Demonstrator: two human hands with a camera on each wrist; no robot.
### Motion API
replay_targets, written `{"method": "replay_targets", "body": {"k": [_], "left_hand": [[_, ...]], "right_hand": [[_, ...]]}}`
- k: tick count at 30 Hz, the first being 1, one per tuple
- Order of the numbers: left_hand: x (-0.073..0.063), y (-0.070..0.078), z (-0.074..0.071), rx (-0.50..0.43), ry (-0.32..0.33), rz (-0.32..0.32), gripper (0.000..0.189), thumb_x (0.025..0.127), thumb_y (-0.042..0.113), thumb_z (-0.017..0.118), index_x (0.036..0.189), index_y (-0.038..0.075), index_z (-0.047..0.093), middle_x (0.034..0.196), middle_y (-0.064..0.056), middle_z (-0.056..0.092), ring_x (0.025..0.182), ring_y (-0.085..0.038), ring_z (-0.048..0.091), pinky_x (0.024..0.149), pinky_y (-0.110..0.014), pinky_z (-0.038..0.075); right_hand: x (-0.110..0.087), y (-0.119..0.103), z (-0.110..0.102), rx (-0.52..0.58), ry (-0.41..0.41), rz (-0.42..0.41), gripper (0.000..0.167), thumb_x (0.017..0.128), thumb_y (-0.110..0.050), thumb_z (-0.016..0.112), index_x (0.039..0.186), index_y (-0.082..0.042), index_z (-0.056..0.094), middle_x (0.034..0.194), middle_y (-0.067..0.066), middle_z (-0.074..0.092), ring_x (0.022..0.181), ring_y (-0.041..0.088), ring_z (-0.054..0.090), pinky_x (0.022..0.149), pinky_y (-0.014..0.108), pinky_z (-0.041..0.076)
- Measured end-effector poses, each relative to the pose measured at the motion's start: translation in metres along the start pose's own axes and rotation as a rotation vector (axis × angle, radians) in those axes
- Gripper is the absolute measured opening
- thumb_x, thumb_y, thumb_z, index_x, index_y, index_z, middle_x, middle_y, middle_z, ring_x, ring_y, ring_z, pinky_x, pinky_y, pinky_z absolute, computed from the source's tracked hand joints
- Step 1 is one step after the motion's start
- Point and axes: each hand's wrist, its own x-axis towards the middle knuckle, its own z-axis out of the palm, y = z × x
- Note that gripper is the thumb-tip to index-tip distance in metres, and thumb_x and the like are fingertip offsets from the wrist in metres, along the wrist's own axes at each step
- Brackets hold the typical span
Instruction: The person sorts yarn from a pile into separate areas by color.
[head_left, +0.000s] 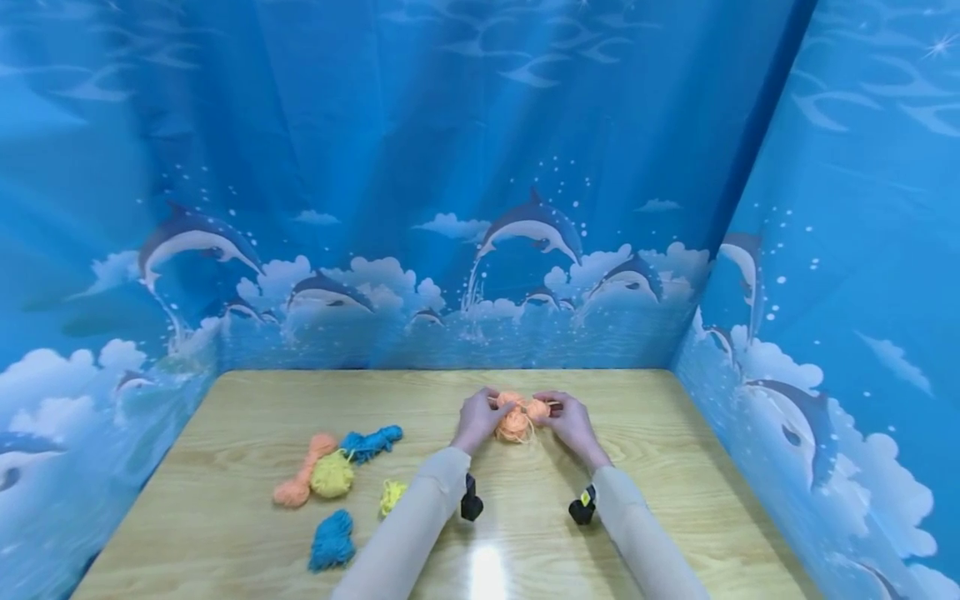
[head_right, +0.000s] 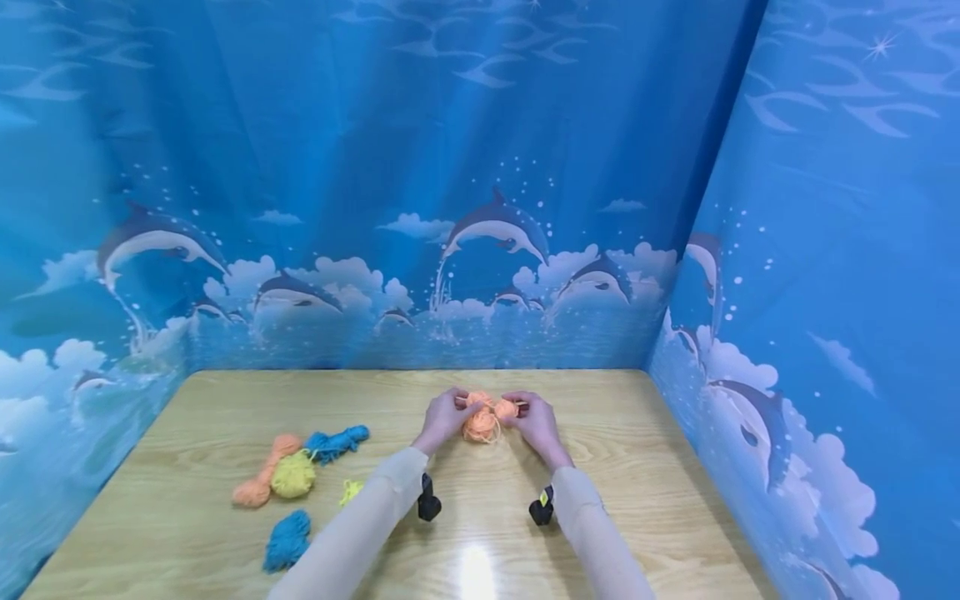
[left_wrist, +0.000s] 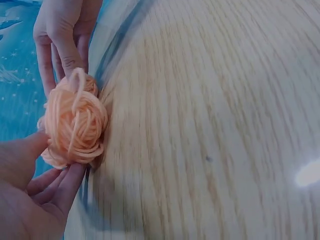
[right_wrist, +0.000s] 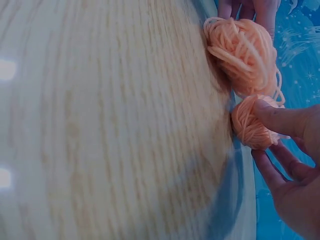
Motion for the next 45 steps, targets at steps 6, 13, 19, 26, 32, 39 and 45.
{"method": "replay_targets", "body": {"k": [6,13,19,26,32,39,45], "left_hand": [[0.0,0.001,0.0,0.0,0.002,0.008,0.041,0.098,0.032,0.069,0.122,-0.001,0.067,0.107,-0.019,0.073,0.1,-0.033,0.07,0.085,-0.045,0.058],[0.001,0.005,-0.005,0.039,-0.007,0.008,0.038,0.102,0.03,0.063,0.123,-0.001,0.068,0.107,-0.015,0.073,0.1,-0.029,0.069,0.085,-0.042,0.058],[0.0,0.006,-0.017,0.012,0.002,0.077,0.033,0.104,0.024,0.06,0.126,0.001,0.068,0.115,-0.014,0.072,0.105,-0.03,0.069,0.089,-0.044,0.057],[-0.005,0.004,-0.043,-0.087,-0.004,0.125,0.033,0.105,0.026,0.059,0.129,0.006,0.068,0.12,-0.012,0.071,0.104,-0.028,0.07,0.086,-0.04,0.059],[-0.014,0.0,-0.063,-0.184,-0.007,0.14,0.032,0.105,0.025,0.059,0.129,0.006,0.068,0.117,-0.012,0.072,0.103,-0.032,0.07,0.081,-0.038,0.061],[-0.027,-0.002,-0.081,-0.255,-0.003,0.134,0.03,0.104,0.024,0.06,0.128,0.009,0.069,0.12,-0.012,0.071,0.104,-0.028,0.071,0.092,-0.051,0.057],[-0.039,-0.002,-0.096,-0.281,-0.01,0.139,0.031,0.104,0.024,0.061,0.13,0.01,0.068,0.123,-0.015,0.07,0.109,-0.037,0.068,0.094,-0.054,0.055]], "right_hand": [[0.0,-0.001,0.002,-0.011,0.008,-0.042,0.038,0.082,0.004,0.081,0.119,-0.002,0.073,0.121,0.019,0.069,0.102,0.033,0.069,0.087,0.041,0.06],[0.0,-0.001,0.001,-0.018,0.004,-0.03,0.038,0.083,0.002,0.081,0.12,-0.003,0.073,0.122,0.018,0.069,0.102,0.032,0.068,0.088,0.042,0.059],[-0.002,-0.002,0.0,-0.014,0.003,-0.023,0.039,0.083,0.002,0.081,0.12,-0.004,0.072,0.123,0.018,0.068,0.103,0.033,0.068,0.089,0.044,0.059],[-0.002,-0.001,0.002,-0.019,-0.001,-0.015,0.039,0.084,0.001,0.08,0.121,-0.004,0.072,0.122,0.017,0.068,0.103,0.031,0.068,0.088,0.042,0.059],[-0.002,-0.001,0.0,-0.028,0.006,-0.02,0.037,0.084,0.002,0.08,0.12,-0.003,0.073,0.122,0.019,0.068,0.102,0.032,0.068,0.086,0.043,0.059],[0.0,0.002,0.001,-0.036,0.005,-0.029,0.038,0.084,0.002,0.079,0.12,-0.003,0.072,0.122,0.019,0.068,0.102,0.032,0.067,0.086,0.043,0.059],[-0.001,0.002,0.002,-0.03,0.0,-0.027,0.038,0.084,0.003,0.079,0.121,-0.004,0.072,0.123,0.019,0.067,0.103,0.032,0.068,0.084,0.042,0.059]]}}
